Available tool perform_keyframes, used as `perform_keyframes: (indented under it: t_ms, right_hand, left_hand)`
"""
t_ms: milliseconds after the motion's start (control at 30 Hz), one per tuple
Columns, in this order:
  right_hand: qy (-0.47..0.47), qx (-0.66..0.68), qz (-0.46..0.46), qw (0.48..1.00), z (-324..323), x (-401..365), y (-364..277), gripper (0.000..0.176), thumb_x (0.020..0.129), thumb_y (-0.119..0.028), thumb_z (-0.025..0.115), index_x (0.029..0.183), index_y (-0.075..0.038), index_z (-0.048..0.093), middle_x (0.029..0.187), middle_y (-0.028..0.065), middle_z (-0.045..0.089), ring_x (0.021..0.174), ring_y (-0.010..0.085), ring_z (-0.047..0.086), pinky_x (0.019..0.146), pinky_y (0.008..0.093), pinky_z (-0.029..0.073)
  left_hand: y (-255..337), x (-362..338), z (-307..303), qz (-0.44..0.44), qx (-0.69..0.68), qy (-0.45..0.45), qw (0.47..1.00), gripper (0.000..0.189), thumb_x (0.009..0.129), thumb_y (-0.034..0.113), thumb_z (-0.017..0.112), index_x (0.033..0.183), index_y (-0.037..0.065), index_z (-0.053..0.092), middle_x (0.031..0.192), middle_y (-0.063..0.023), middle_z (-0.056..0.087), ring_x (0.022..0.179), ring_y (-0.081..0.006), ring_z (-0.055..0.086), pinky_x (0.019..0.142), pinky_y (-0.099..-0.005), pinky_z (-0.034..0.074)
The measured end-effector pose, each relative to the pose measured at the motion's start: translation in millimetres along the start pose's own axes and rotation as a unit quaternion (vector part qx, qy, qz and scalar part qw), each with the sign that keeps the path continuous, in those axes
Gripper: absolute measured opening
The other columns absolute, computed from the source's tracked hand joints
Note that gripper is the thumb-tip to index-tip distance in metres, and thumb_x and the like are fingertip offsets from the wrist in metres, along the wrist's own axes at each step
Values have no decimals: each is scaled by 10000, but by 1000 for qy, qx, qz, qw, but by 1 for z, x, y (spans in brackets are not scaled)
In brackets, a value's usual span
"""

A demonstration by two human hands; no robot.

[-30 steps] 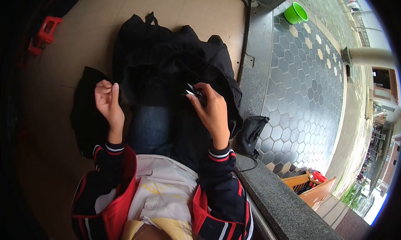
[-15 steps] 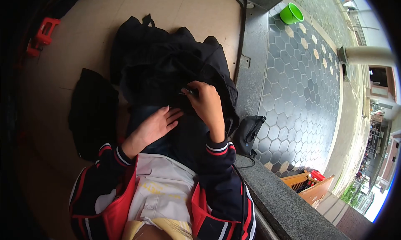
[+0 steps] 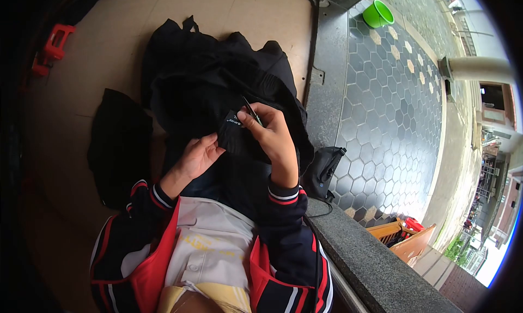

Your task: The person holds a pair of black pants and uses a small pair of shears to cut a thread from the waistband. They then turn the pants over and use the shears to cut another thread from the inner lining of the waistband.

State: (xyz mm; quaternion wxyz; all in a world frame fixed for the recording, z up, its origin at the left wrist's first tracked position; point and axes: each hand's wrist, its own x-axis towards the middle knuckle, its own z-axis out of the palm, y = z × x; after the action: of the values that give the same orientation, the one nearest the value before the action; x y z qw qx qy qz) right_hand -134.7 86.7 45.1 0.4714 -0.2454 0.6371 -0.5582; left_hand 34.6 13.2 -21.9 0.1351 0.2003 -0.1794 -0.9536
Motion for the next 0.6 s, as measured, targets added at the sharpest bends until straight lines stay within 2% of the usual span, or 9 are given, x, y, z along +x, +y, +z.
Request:
perform_keyframes:
  t_ms: [200,267,400,467,567,600]
  right_hand:
    - [6,36,-1,999,8,-20,-24,148,815,-151,651,791,-10,612,649,-45,532,594,10,430,513,182,306]
    - [27,66,14,997,13,-30,-35,150,803,-149,665,799,-9,614,651,-39,540,599,17,448,525,181,326]
    - [1,131,9,991,17,-48,-48,134,774,-115,686,808,-3,620,682,-22,565,626,34,494,568,176,371]
    - [2,134,12,991,17,-50,-48,123,771,-102,684,807,-2,620,689,-20,567,629,35,494,572,176,373]
    - [8,132,4,991,21,-44,-43,86,767,-59,666,808,0,619,703,-18,570,638,38,497,580,174,377]
    - [35,111,-29,993,23,-41,-41,89,763,-53,665,810,6,618,709,-15,575,642,40,499,588,177,382]
  left_hand:
    - [3,-10,7,41,66,-33,996,230,899,139,504,1085,18,564,1046,-38,589,971,-126,554,881,-299,435]
    - [7,-19,17,87,61,-62,992,283,894,108,492,1160,12,504,1120,-56,553,1016,-138,535,899,-305,426]
    - [16,-35,45,90,75,-102,988,335,875,71,498,1202,4,466,1164,-61,522,1059,-149,508,924,-305,404]
    - [18,-37,55,162,137,-93,973,365,857,46,516,1214,-4,458,1163,-59,516,1074,-153,489,931,-296,387]
    - [16,-34,40,167,160,-108,967,392,846,40,531,1226,-7,447,1157,-51,516,1072,-155,485,939,-292,374]
    - [15,-32,38,166,160,-108,967,392,846,40,531,1226,-7,447,1157,-51,516,1072,-155,485,939,-292,374]
